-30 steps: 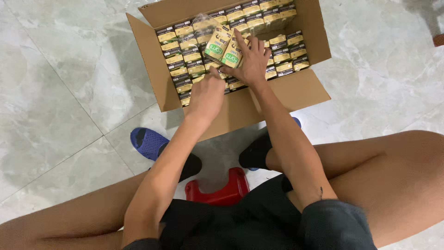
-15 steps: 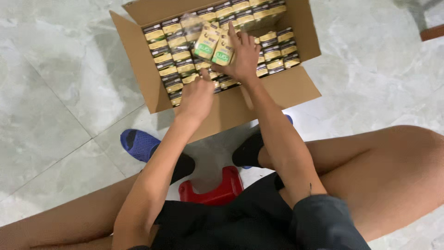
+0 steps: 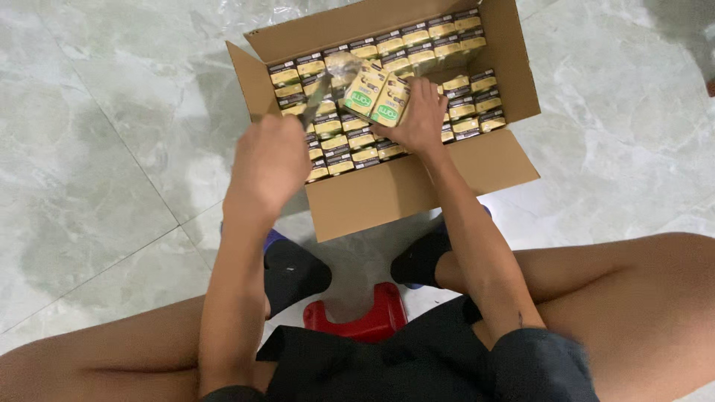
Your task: The person sits on a red stool and uses a box cutter to open plastic-wrapped bundles of small yellow boxes inside a larger cardboard box. They cut the plastic, remove the bundles, and place them back into the box.
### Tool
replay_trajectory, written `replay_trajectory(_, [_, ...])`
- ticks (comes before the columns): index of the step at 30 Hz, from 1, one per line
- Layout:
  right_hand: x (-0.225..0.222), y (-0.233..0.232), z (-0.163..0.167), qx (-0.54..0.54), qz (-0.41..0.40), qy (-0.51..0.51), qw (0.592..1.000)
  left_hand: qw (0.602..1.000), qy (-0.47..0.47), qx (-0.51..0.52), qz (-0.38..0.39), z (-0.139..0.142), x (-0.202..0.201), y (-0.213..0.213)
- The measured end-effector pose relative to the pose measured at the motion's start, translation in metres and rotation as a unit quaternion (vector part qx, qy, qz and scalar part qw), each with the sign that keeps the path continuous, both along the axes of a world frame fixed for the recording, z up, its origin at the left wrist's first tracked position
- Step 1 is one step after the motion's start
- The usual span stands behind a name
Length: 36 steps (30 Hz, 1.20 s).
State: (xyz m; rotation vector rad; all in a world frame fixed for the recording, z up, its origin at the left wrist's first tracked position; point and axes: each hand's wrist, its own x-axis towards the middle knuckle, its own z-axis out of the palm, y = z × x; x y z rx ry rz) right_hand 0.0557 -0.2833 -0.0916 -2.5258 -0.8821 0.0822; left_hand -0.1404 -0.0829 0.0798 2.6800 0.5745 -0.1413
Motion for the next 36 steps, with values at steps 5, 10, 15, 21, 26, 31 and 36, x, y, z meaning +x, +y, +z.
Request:
replay_trajectory(5, [-0.007,-0.008,-0.006,0.064,0.006,-0.017,0.998,0.998,-0.056,-0.002,0.040,-0.032,0.016,0.009])
replay_trajectory(10, [-0.009,-0.014,-0.007,0.059,-0.004,-0.025,0.998,0.991,-0.126,-0.012,0.038,-0.059,0.035,-0.012])
replay_trajectory(15, [-0.001,-0.011,-0.005,0.054,-0.018,-0.024,0.998,0.989,-0.142,-0.053,0.000,-0.069,0.046,-0.067])
replay_trajectory(21, [0.001,-0.010,-0.007,0.073,-0.016,-0.042,0.996,0.980,-0.188,-0.056,-0.027,-0.102,0.039,-0.091])
replay_trajectory(26, [-0.002,-0.012,-0.008,0.054,-0.027,-0.024,0.998,0.990,-0.133,-0.026,-0.034,-0.117,0.044,-0.103])
replay_trajectory(31, [-0.001,-0.011,-0.007,0.063,-0.018,-0.061,0.996,0.991,-0.125,-0.032,-0.019,-0.108,0.051,-0.101])
replay_trajectory(36, [0.002,-0.012,-0.006,0.051,-0.030,-0.018,0.998,0.990,-0.129,-0.062,-0.008,-0.098,0.054,-0.100])
